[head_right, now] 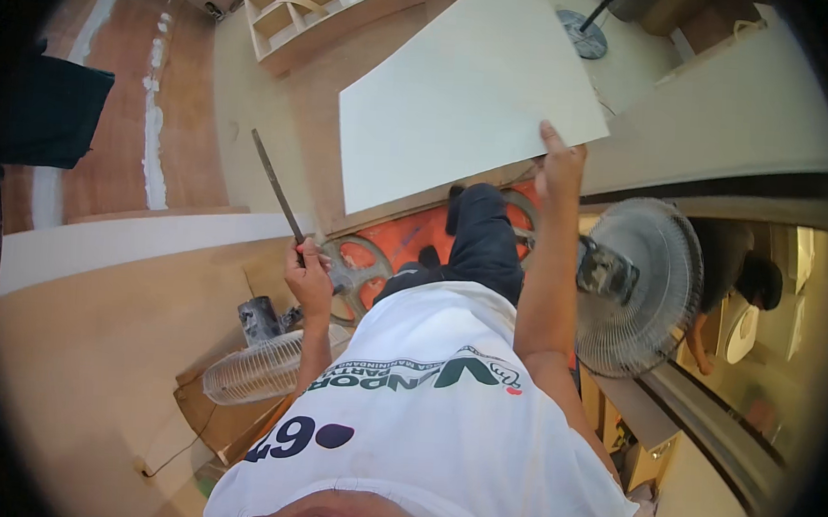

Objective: The person holds a white board, tests its fit in a cabinet, then sits on the floor and uses a utility knife to cut the board along a straight line. The person then wipes the cut edge with a cloth.

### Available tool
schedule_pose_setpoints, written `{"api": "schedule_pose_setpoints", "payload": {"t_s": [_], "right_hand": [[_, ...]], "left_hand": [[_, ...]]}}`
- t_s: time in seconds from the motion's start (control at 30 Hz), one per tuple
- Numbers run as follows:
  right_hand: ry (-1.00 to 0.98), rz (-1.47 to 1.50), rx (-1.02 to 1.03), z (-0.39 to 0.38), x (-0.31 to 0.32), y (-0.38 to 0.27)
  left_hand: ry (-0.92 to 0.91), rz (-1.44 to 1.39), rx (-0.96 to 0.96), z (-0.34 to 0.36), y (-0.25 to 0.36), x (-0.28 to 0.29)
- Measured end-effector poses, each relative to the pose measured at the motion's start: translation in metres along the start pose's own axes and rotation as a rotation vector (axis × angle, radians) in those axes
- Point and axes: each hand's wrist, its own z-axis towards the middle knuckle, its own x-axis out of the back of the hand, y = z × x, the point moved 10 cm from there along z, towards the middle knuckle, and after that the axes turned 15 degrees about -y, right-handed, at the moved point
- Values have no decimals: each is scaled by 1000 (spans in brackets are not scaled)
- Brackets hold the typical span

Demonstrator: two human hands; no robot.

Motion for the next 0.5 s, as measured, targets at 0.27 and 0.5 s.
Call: {"api": "schedule_pose_setpoints", "payload": {"t_s": [0.27,0.5], "right_hand": [[-49,154,17,177,64,1],[124,-31,83,321,73,-78]], "left_hand": [[8,74,162,127,4,-62],[-110,130,273,283,-16,-158]]}}
